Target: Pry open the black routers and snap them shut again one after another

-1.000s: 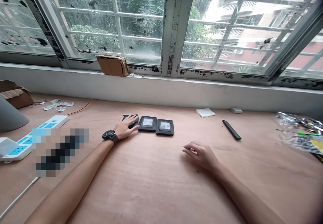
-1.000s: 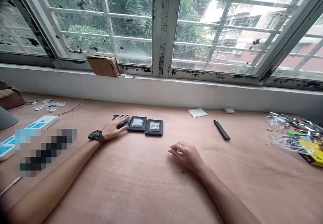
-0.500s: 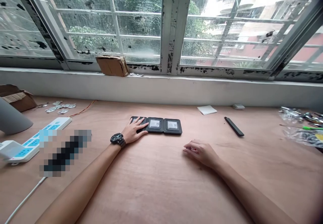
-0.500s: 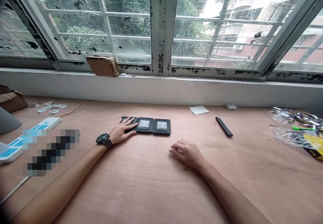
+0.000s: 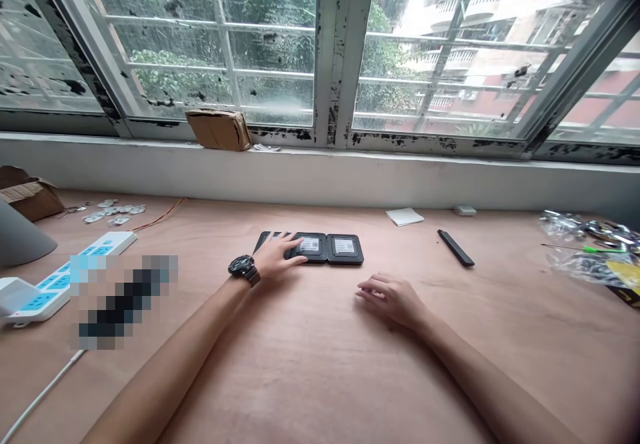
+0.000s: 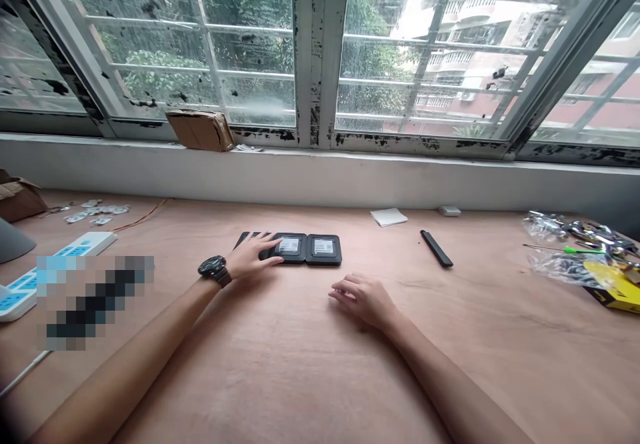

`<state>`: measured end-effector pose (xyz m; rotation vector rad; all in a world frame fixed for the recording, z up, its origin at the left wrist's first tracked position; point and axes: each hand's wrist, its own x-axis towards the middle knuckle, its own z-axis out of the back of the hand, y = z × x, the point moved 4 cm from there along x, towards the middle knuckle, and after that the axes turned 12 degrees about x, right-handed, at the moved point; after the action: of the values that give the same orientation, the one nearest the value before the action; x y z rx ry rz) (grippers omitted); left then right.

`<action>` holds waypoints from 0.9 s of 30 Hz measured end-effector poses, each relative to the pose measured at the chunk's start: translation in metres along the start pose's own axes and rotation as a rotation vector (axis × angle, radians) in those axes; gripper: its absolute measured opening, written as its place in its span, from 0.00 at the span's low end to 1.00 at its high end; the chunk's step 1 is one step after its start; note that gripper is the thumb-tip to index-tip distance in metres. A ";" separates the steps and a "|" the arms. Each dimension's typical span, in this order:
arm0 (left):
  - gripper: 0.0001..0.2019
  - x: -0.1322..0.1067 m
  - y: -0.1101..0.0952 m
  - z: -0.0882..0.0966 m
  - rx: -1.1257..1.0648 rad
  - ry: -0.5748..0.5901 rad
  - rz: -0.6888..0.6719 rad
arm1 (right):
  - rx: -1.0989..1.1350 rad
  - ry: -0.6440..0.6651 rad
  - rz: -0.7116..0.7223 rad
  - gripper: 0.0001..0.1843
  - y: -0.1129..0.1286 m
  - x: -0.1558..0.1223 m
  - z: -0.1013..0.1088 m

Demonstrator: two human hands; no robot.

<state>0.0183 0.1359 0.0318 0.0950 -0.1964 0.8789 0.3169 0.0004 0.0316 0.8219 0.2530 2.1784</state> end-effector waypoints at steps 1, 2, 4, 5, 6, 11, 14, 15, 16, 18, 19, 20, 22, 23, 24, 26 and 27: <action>0.35 0.010 -0.011 0.000 -0.004 -0.013 -0.020 | -0.012 -0.029 0.007 0.10 0.000 0.000 0.000; 0.33 0.021 -0.023 -0.003 -0.008 -0.022 -0.050 | -0.025 -0.060 0.009 0.10 0.000 0.001 0.001; 0.31 0.042 -0.050 -0.010 -0.014 -0.035 -0.123 | -0.050 -0.126 -0.002 0.09 -0.001 0.001 0.004; 0.31 0.051 -0.063 -0.015 -0.015 -0.039 -0.154 | -0.061 -0.165 -0.011 0.09 -0.002 0.000 0.006; 0.33 0.058 -0.073 -0.019 -0.013 -0.048 -0.174 | -0.068 -0.207 -0.020 0.08 -0.004 0.000 0.008; 0.35 0.054 -0.101 -0.022 -0.001 -0.088 -0.213 | -0.073 -0.378 -0.049 0.07 -0.013 -0.007 0.024; 0.36 0.019 -0.111 -0.013 -0.018 -0.112 -0.288 | -0.040 -0.411 -0.052 0.06 -0.016 -0.009 0.030; 0.36 0.003 -0.114 -0.009 -0.031 -0.131 -0.323 | -0.030 -0.405 -0.055 0.06 -0.015 -0.010 0.030; 0.37 -0.014 -0.116 -0.006 -0.043 -0.146 -0.356 | -0.025 -0.393 -0.058 0.06 -0.015 -0.010 0.030; 0.38 -0.048 -0.117 -0.001 -0.061 -0.163 -0.412 | -0.024 -0.358 -0.062 0.06 -0.012 -0.009 0.028; 0.39 -0.063 -0.115 0.001 -0.068 -0.182 -0.426 | -0.026 -0.340 -0.065 0.07 -0.011 -0.008 0.027; 0.39 -0.076 -0.113 0.003 -0.077 -0.214 -0.435 | -0.027 -0.324 -0.068 0.07 -0.010 -0.008 0.025; 0.37 -0.095 -0.107 0.006 -0.094 -0.278 -0.418 | -0.025 -0.303 -0.068 0.08 -0.009 -0.007 0.021; 0.36 -0.101 -0.105 0.007 -0.096 -0.309 -0.410 | -0.025 -0.296 -0.062 0.08 -0.009 -0.007 0.019; 0.35 -0.105 -0.104 0.008 -0.092 -0.334 -0.405 | -0.027 -0.287 -0.056 0.08 -0.009 -0.006 0.016; 0.32 -0.107 -0.105 0.010 -0.062 -0.378 -0.418 | -0.041 -0.271 -0.040 0.08 -0.009 -0.005 0.013; 0.31 -0.107 -0.107 0.011 -0.039 -0.397 -0.431 | -0.051 -0.264 -0.037 0.08 -0.009 -0.004 0.011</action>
<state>0.0324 -0.0146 0.0197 0.2655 -0.5421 0.4189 0.3314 0.0031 0.0342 1.0547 0.0795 2.0074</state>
